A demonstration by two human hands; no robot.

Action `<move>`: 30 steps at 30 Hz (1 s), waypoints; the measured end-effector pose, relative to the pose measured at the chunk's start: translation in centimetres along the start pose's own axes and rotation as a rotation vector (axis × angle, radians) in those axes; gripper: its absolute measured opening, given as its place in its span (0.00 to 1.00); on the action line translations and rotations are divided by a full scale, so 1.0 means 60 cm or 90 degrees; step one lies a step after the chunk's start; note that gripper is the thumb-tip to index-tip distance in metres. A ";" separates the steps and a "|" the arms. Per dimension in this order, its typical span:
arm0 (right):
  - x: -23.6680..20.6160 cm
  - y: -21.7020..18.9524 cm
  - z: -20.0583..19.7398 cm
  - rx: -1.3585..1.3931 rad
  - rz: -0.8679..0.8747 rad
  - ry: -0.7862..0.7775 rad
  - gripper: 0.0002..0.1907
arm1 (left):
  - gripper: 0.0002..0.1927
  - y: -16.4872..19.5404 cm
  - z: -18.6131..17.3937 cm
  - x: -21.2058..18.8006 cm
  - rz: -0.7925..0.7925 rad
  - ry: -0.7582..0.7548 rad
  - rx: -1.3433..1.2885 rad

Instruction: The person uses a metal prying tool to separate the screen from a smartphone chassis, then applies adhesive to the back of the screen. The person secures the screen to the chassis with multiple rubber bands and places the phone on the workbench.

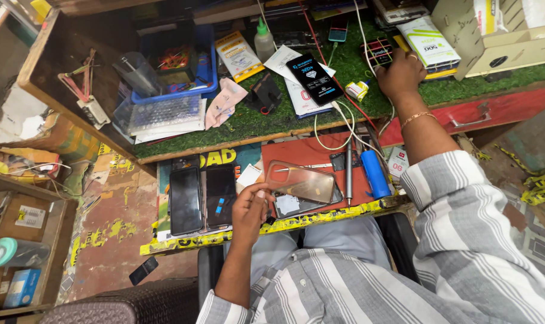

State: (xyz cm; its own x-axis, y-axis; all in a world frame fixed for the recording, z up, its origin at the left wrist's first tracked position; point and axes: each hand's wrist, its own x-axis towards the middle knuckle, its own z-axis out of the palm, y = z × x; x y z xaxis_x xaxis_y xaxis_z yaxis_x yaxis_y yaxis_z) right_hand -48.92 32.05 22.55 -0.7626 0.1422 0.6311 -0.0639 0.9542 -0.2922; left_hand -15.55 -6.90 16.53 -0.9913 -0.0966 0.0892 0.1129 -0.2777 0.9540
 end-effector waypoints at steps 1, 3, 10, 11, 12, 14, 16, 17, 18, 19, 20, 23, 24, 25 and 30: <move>0.002 -0.013 0.002 -0.010 -0.027 0.028 0.25 | 0.13 0.000 0.000 0.000 -0.006 0.003 0.004; -0.004 -0.055 -0.018 0.085 -0.048 0.082 0.22 | 0.13 0.001 -0.001 -0.001 -0.018 0.008 0.013; -0.081 -0.237 -0.168 0.435 -0.296 0.065 0.16 | 0.13 0.004 -0.004 -0.009 -0.014 0.001 0.000; -0.104 -0.256 -0.183 0.451 -0.314 0.049 0.14 | 0.13 0.003 -0.005 -0.011 -0.007 -0.002 0.000; -0.126 -0.271 -0.195 0.467 -0.334 0.034 0.12 | 0.13 0.004 -0.006 -0.013 0.001 -0.003 0.000; -0.168 -0.290 -0.211 0.481 -0.372 -0.051 0.10 | 0.13 0.005 -0.008 -0.014 0.003 -0.004 -0.006; -0.220 -0.294 -0.218 0.504 -0.413 -0.114 0.07 | 0.13 0.005 -0.009 -0.016 0.005 -0.008 -0.014; -0.239 -0.290 -0.220 0.512 -0.435 -0.163 0.07 | 0.12 0.005 -0.008 -0.017 0.006 -0.010 -0.019; -0.255 -0.284 -0.219 0.520 -0.458 -0.213 0.08 | 0.12 0.005 -0.007 -0.018 0.007 -0.013 -0.024; -0.267 -0.276 -0.219 0.498 -0.458 -0.234 0.08 | 0.12 0.005 -0.006 -0.019 0.010 -0.015 -0.017; -0.278 -0.267 -0.217 0.476 -0.459 -0.255 0.08 | 0.13 0.005 -0.005 -0.019 0.014 -0.018 -0.010; -0.308 -0.241 -0.212 0.464 -0.418 -0.293 0.08 | 0.13 0.006 -0.002 -0.022 0.023 -0.025 -0.001; -0.316 -0.231 -0.210 0.467 -0.397 -0.303 0.08 | 0.13 0.005 0.000 -0.023 0.025 -0.028 -0.001; -0.321 -0.221 -0.209 0.472 -0.389 -0.307 0.08 | 0.13 0.005 0.001 -0.024 0.027 -0.025 -0.002; -0.342 -0.176 -0.206 0.447 -0.317 -0.318 0.09 | 0.13 0.013 0.004 -0.031 0.098 -0.010 -0.026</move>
State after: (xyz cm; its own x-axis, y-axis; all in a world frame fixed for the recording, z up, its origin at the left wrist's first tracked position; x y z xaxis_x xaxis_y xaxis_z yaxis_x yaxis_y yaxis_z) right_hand -24.64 22.28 21.55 -0.7186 -0.5135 0.4689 -0.6935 0.4800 -0.5372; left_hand -13.62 -6.67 17.16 -0.9628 -0.1263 0.2389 0.2665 -0.2994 0.9161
